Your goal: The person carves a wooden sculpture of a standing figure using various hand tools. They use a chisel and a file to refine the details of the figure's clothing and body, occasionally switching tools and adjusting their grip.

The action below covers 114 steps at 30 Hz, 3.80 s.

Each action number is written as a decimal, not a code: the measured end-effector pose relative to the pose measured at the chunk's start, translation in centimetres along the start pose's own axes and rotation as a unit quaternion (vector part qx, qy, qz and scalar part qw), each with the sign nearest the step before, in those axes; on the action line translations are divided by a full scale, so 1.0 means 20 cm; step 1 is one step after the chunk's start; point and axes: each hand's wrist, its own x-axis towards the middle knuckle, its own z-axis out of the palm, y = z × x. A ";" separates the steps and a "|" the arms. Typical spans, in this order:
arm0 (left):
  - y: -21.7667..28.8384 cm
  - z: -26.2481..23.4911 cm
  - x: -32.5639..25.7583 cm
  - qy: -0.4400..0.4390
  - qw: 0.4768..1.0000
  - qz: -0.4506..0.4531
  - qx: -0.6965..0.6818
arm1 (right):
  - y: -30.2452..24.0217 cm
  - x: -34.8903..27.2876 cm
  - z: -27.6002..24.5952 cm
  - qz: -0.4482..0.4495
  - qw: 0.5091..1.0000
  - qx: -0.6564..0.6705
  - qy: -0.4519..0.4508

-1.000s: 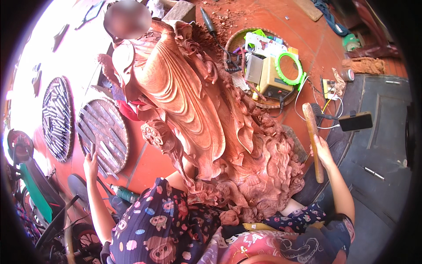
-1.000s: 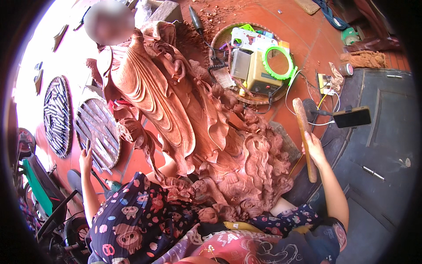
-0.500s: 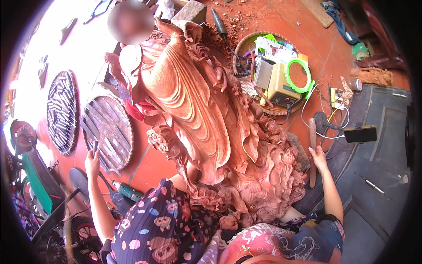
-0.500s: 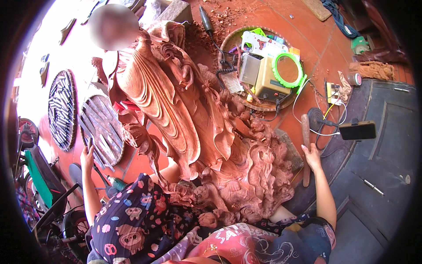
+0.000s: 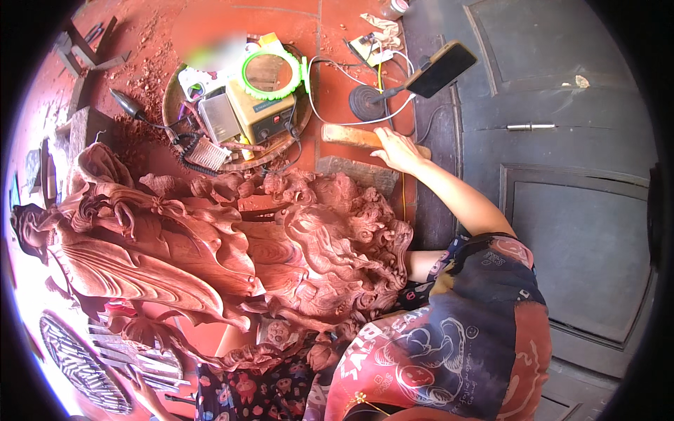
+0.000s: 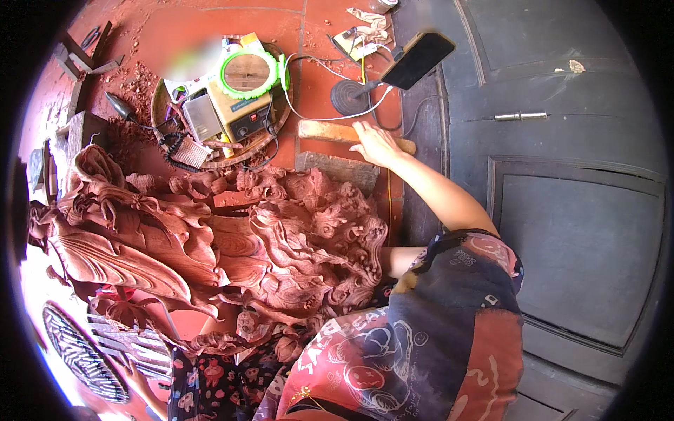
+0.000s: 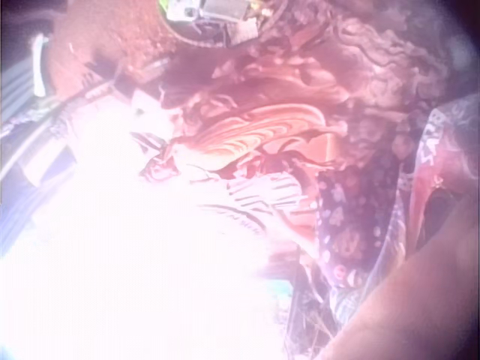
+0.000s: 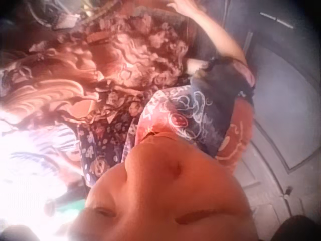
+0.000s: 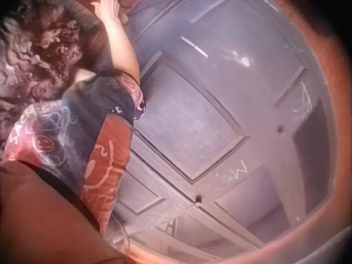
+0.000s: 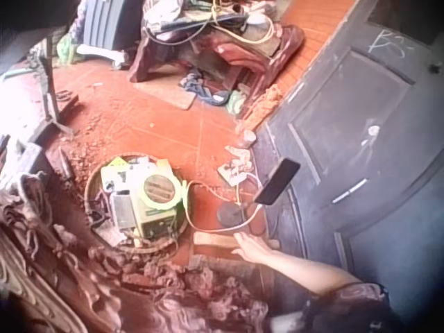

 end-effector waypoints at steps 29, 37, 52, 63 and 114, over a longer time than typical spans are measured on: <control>-0.62 0.24 0.06 0.136 0.645 -0.347 -0.667 | -0.24 0.27 -0.49 -0.006 0.966 0.260 0.003; -0.90 0.11 0.32 0.185 0.594 -0.379 -0.685 | -0.86 0.21 -0.60 -0.085 0.945 0.316 -0.025; -0.90 -0.14 0.64 0.382 0.859 -0.292 -0.175 | -1.40 0.05 -0.55 -0.141 0.902 0.388 -0.129; 0.06 0.22 -0.18 0.119 0.923 -0.201 -0.305 | -1.48 0.06 -0.59 -0.176 0.906 0.345 -0.170; -0.12 0.57 -0.14 0.129 0.962 -0.242 -0.011 | -1.64 -0.06 -1.05 -0.521 0.739 0.317 0.285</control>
